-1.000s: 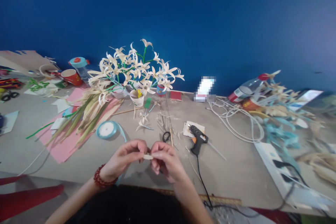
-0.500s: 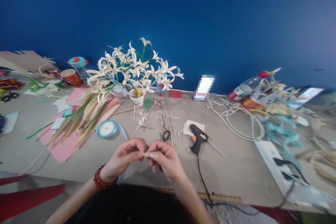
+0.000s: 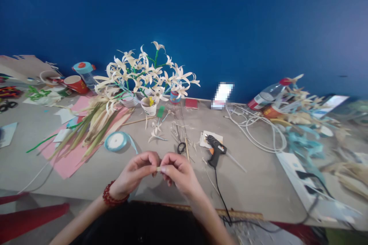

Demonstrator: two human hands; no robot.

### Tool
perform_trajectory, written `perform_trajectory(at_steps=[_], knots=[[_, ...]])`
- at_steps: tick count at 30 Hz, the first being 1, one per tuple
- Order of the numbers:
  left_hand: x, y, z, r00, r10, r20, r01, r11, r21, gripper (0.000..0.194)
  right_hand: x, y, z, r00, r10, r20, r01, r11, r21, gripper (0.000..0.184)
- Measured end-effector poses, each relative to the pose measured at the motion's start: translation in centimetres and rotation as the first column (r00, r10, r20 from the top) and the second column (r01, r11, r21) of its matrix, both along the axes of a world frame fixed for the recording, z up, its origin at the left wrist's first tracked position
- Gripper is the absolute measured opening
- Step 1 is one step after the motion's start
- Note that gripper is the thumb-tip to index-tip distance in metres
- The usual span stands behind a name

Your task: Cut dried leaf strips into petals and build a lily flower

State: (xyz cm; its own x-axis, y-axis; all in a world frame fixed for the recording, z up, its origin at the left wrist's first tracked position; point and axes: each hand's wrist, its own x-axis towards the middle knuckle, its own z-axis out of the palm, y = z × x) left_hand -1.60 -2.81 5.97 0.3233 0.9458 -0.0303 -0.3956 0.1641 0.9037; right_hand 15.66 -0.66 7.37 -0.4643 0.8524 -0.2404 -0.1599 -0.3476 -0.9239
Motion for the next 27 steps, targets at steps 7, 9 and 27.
perform_trajectory(at_steps=[7,9,27], knots=[[0.1,-0.2,-0.3,0.994,0.049,0.094,-0.047,0.999,-0.018,0.016,0.9,0.4,-1.6,0.943,-0.050,-0.330,-0.001,0.988,-0.153,0.013],[0.1,-0.2,-0.3,0.993,0.081,0.080,-0.080,0.997,-0.021,0.016,1.0,0.2,-1.1,0.968,-0.045,-0.248,0.025,0.996,-0.083,0.012],[0.6,-0.4,-0.8,0.989,0.149,0.003,-0.149,0.987,-0.056,0.013,0.1,-0.3,-0.5,0.985,-0.080,0.154,0.052,0.982,0.180,0.023]])
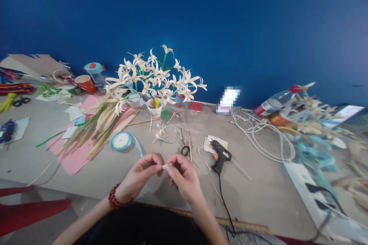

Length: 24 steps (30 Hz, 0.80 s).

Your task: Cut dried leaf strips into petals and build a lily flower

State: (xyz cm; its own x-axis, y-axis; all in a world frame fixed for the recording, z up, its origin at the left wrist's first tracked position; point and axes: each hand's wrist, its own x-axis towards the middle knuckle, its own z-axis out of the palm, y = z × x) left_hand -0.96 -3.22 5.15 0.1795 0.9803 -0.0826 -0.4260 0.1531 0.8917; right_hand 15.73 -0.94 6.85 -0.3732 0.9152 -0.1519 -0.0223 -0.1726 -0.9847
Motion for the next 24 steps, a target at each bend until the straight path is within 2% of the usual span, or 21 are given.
perform_trajectory(at_steps=[3,7,11,15,18,24], knots=[[-0.2,0.1,0.2,0.997,-0.039,-0.061,0.039,0.999,0.011,0.015,-0.3,0.0,-0.4,1.000,0.008,-0.002,-0.008,1.000,-0.008,0.024],[-0.7,0.1,0.4,0.972,-0.031,-0.233,0.062,0.990,0.124,0.012,-0.3,0.3,-0.4,0.992,0.080,0.093,-0.085,0.995,0.052,0.018],[-1.1,0.3,0.8,0.889,-0.005,-0.457,0.123,0.966,0.228,0.012,-0.3,0.6,-0.1,0.971,0.092,0.220,-0.129,0.978,0.163,0.011],[-1.3,0.7,1.6,0.791,-0.024,-0.612,0.217,0.946,0.243,0.012,-0.2,0.8,-0.2,0.968,0.064,0.241,-0.119,0.969,0.219,0.011],[-1.4,0.8,1.7,0.790,-0.042,-0.612,0.219,0.951,0.218,0.011,-0.2,0.7,-0.3,0.973,0.063,0.220,-0.112,0.970,0.218,0.012],[-1.2,0.7,0.6,0.875,-0.081,-0.478,0.160,0.979,0.126,0.007,0.4,0.9,-0.6,0.979,0.049,0.198,-0.082,0.984,0.160,0.024]])
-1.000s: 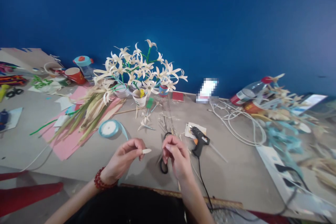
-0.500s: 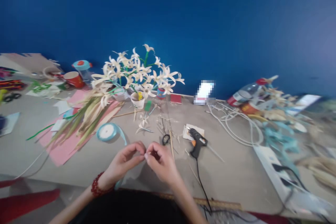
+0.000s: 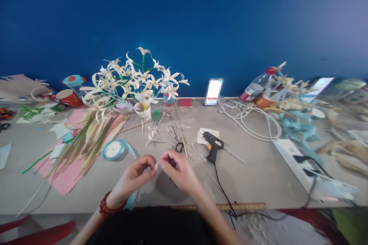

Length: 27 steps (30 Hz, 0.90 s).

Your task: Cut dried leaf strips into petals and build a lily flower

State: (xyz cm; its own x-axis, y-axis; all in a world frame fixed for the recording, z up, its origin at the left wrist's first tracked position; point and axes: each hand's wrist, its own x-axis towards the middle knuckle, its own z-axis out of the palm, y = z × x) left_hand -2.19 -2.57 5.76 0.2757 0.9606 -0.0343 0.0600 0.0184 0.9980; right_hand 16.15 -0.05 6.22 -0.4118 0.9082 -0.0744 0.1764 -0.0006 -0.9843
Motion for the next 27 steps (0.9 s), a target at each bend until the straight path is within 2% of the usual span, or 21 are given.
perform_trajectory(at_steps=[3,6,10,14,17,21,27], knots=[[0.1,0.1,-0.1,0.998,-0.029,0.054,0.032,0.998,-0.049,0.009,1.2,0.2,-0.5,0.988,-0.075,0.134,0.058,0.989,0.133,0.024],[0.1,0.3,0.0,0.995,-0.032,0.089,0.041,0.994,-0.101,0.011,3.4,0.2,-1.6,0.932,-0.208,0.298,0.124,0.953,0.277,0.020],[0.2,0.6,-0.3,0.980,0.024,0.200,0.001,0.993,-0.121,0.013,6.5,-0.5,-2.8,0.838,-0.338,0.429,0.189,0.917,0.352,0.018],[0.7,0.7,-0.7,0.958,0.052,0.283,0.000,0.984,-0.179,0.013,7.0,-1.9,-3.4,0.763,-0.303,0.571,0.095,0.926,0.365,0.018],[0.9,0.7,-0.7,0.951,0.053,0.305,0.006,0.982,-0.189,0.012,5.8,-2.9,-3.9,0.699,-0.258,0.667,-0.015,0.927,0.374,0.023],[0.6,0.6,-0.7,0.942,0.085,0.323,-0.022,0.981,-0.192,0.010,4.1,-3.3,-4.4,0.612,-0.239,0.753,-0.078,0.930,0.359,0.021],[0.6,0.5,-0.2,0.927,0.072,0.369,0.009,0.977,-0.212,0.012,4.6,-2.9,-4.0,0.625,-0.127,0.770,-0.119,0.960,0.255,0.005]])
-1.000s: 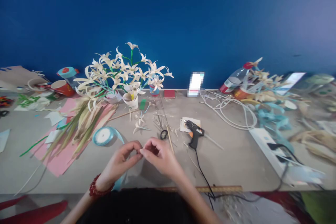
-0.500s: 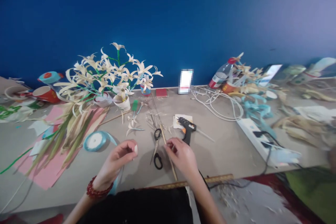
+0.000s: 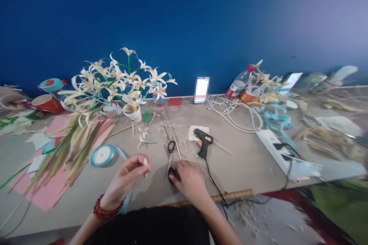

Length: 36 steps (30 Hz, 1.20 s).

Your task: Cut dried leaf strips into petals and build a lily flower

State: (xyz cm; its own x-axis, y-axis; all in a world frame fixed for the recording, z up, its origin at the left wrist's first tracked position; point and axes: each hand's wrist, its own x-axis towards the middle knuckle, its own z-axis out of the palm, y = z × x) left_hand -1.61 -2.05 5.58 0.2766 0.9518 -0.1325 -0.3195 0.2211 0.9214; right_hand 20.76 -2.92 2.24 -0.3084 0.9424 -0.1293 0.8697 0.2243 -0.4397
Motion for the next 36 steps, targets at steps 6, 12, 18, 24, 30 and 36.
perform_trajectory(at_steps=[6,12,18,24,30,36], knots=[[0.2,0.1,0.3,1.000,0.001,0.030,-0.001,1.000,-0.019,0.015,1.7,-0.2,-0.4,0.998,0.016,-0.059,-0.015,1.000,0.016,0.013],[0.1,0.3,-0.3,1.000,0.009,0.023,-0.008,0.999,-0.038,0.015,2.6,-0.1,-0.5,0.997,-0.064,-0.043,0.067,0.996,0.064,0.013],[0.2,0.4,-0.5,1.000,0.026,0.007,-0.026,0.999,-0.043,0.014,2.8,0.4,0.0,0.999,0.005,-0.050,0.003,0.989,0.145,0.009],[0.2,0.4,-0.5,0.998,0.049,0.030,-0.048,0.998,-0.045,0.012,0.9,1.4,1.1,0.976,0.197,0.089,-0.207,0.971,0.120,0.029],[-0.6,0.4,-0.9,0.992,0.128,0.010,-0.127,0.992,-0.016,0.008,0.6,2.3,2.4,0.948,0.225,0.226,-0.220,0.974,-0.047,0.009],[-1.1,0.9,-0.9,0.987,0.160,0.010,-0.160,0.987,0.006,0.007,0.8,2.2,2.0,0.952,0.203,0.229,-0.193,0.979,-0.064,0.009]])
